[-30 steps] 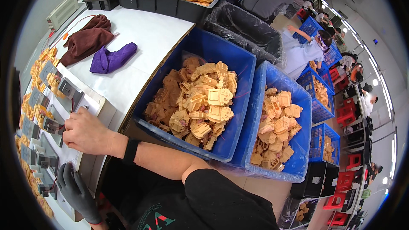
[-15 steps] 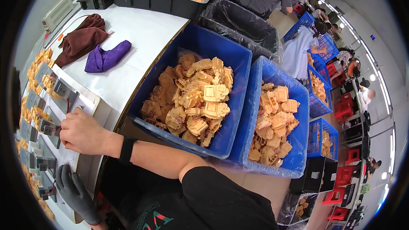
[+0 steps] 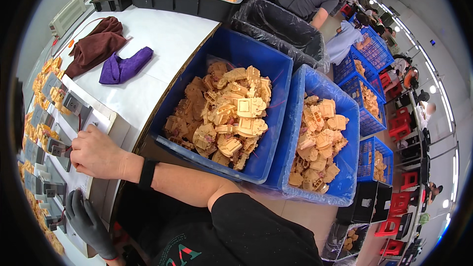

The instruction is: Assembling and testing plastic toy components using a fixture in a factory setting.

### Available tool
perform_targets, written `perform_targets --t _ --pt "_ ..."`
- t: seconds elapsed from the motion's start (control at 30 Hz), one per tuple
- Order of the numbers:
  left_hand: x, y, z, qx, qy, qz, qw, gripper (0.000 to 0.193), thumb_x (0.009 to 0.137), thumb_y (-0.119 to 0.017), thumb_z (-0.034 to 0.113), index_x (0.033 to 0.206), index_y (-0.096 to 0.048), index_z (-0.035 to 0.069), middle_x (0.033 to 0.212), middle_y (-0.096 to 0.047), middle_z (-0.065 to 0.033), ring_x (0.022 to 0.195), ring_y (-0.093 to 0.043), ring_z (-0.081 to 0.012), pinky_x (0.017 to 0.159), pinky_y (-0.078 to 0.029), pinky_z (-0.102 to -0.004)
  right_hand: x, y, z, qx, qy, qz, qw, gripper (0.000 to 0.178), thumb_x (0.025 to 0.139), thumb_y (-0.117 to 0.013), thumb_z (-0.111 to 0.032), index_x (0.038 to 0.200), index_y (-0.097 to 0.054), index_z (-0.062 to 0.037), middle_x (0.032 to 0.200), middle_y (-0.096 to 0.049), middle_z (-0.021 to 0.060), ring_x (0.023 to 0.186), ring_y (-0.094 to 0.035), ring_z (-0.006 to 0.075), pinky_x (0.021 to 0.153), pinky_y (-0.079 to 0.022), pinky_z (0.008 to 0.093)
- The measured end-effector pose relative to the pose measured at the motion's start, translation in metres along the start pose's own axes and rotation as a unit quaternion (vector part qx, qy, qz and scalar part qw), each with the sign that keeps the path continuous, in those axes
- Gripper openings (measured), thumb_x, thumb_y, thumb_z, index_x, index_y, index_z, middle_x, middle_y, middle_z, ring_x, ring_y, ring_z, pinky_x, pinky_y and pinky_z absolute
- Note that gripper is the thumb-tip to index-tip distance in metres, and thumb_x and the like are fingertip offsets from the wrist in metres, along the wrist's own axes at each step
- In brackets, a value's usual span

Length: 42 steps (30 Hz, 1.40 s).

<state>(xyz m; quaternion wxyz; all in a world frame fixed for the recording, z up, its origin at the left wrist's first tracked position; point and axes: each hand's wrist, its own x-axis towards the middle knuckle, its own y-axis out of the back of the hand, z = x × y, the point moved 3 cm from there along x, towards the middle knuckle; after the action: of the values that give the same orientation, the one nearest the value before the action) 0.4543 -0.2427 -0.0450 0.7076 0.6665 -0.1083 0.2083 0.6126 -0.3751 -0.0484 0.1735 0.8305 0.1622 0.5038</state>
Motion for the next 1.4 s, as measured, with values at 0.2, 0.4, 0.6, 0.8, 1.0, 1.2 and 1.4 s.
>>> perform_targets --t 0.2,0.4,0.6,0.8,1.0,1.2,1.4 --pt "0.001 -0.005 0.003 -0.009 0.0 -0.001 1.0 0.031 0.098 -0.05 0.013 0.122 -0.06 -0.003 0.124 -0.059 -0.0195 0.115 -0.054 -0.037 0.098 -0.04 -0.045 -0.002 0.002 0.005 -0.005 -0.003 -0.005 1.0 0.011 0.076 -0.072 -0.02 0.068 -0.064 -0.0166 0.076 -0.056 -0.0008 0.084 -0.057 0.0185 0.077 -0.04 0.0343" --pt "-0.001 0.0 0.001 -0.018 0.016 0.005 1.0 0.031 0.095 -0.052 0.014 0.118 -0.061 -0.004 0.121 -0.059 -0.0219 0.115 -0.054 -0.0388 0.097 -0.041 -0.0474 0.003 0.001 0.001 0.014 -0.001 -0.018 1.0 0.012 0.075 -0.072 -0.02 0.07 -0.063 -0.0157 0.078 -0.056 -0.0001 0.085 -0.057 0.0192 0.077 -0.04 0.0341" --pt "0.006 0.007 0.021 -0.034 0.036 0.038 0.998 0.028 0.087 -0.063 0.011 0.114 -0.064 0.004 0.114 -0.061 -0.016 0.108 -0.056 -0.0359 0.094 -0.043 -0.0451 0.007 0.005 0.005 0.027 -0.006 -0.077 0.997 0.013 0.078 -0.072 -0.021 0.079 -0.063 -0.0115 0.081 -0.058 0.0035 0.083 -0.059 0.0244 0.074 -0.044 0.0393" --pt "0.017 0.013 0.017 -0.063 0.061 0.054 0.995 0.027 0.08 -0.07 0.018 0.105 -0.066 0.011 0.105 -0.061 -0.0062 0.099 -0.058 -0.0277 0.084 -0.044 -0.0408 0.015 0.01 -0.001 -0.011 -0.008 -0.148 0.989 0.012 0.079 -0.075 -0.016 0.085 -0.066 -0.0124 0.083 -0.06 0.0004 0.085 -0.059 0.0221 0.075 -0.042 0.0369" --pt "0.012 0.02 0.014 -0.068 0.065 0.051 0.994 0.029 0.08 -0.071 0.021 0.107 -0.064 0.013 0.104 -0.061 -0.0041 0.097 -0.059 -0.0253 0.081 -0.045 -0.0388 0.019 0.005 -0.006 0.006 -0.013 -0.171 0.985 0.012 0.078 -0.075 -0.013 0.087 -0.069 -0.01 0.085 -0.063 0.0032 0.085 -0.059 0.0244 0.076 -0.043 0.035" --pt "0.011 0.016 0.01 -0.098 0.074 0.038 0.992 0.029 0.081 -0.07 0.024 0.107 -0.064 0.014 0.105 -0.06 -0.0037 0.096 -0.06 -0.0247 0.08 -0.046 -0.0388 0.017 0.003 -0.005 -0.016 -0.022 -0.195 0.98 0.011 0.079 -0.075 -0.016 0.088 -0.069 -0.0118 0.085 -0.061 0.0001 0.084 -0.058 0.0214 0.075 -0.041 0.0347" --pt "0.01 0.015 0.009 -0.117 0.08 0.046 0.989 0.035 0.075 -0.073 0.022 0.108 -0.064 0.013 0.106 -0.061 -0.0043 0.097 -0.06 -0.026 0.08 -0.047 -0.0398 0.018 0.003 -0.007 -0.023 -0.029 -0.19 0.981 0.01 0.08 -0.074 -0.013 0.088 -0.069 -0.0115 0.085 -0.061 0.0009 0.083 -0.057 0.0213 0.075 -0.04 0.0345"
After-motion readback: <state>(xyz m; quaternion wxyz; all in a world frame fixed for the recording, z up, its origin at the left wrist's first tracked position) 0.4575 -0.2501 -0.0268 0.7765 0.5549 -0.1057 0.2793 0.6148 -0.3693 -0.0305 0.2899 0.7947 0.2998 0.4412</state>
